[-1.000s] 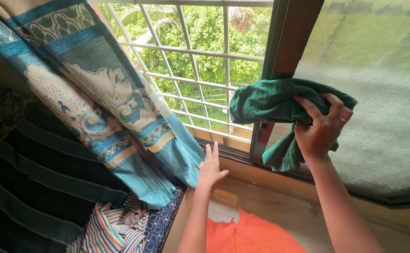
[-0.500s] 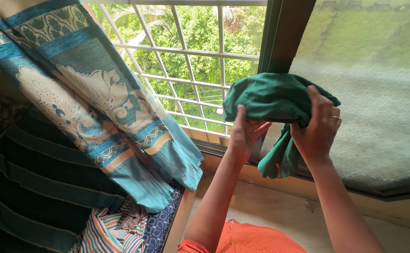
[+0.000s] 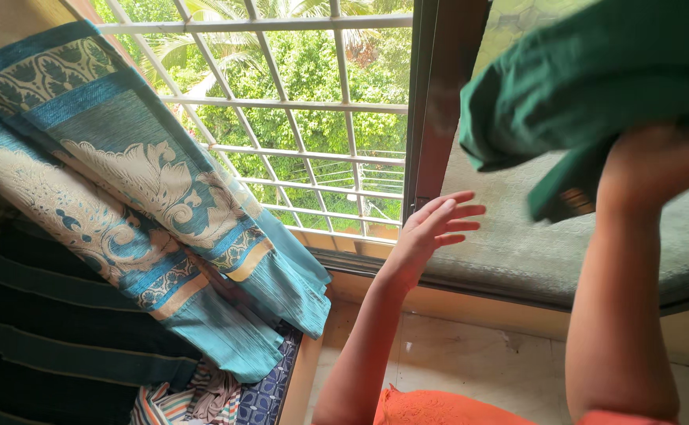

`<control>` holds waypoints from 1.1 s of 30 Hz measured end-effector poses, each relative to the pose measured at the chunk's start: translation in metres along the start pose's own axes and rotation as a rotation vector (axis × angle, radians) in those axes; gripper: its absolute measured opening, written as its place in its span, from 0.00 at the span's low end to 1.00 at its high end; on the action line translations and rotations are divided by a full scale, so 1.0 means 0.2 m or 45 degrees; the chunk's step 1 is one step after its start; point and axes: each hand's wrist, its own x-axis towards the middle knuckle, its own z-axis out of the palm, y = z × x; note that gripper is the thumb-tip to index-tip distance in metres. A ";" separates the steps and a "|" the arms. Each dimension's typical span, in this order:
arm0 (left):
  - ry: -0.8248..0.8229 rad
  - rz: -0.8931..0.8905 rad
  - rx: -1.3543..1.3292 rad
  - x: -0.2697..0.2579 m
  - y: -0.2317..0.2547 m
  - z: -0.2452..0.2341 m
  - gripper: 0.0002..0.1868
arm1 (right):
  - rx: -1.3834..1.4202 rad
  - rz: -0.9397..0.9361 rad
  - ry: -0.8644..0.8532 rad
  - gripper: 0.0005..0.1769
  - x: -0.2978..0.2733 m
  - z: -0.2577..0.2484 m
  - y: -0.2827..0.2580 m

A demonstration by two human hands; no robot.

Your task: The person wipes a sliding window pane and its track with a green cloth.

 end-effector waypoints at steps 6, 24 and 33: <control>0.124 0.123 -0.045 -0.08 0.04 -0.07 0.29 | -1.108 -0.208 0.170 0.41 0.10 0.36 0.28; 0.163 0.177 -0.088 -0.22 -0.05 -0.13 0.28 | -0.985 0.134 -0.562 0.67 0.04 0.19 0.06; 0.282 0.217 -0.140 -0.26 -0.07 -0.21 0.28 | -1.119 0.024 -0.461 0.59 -0.19 0.26 -0.05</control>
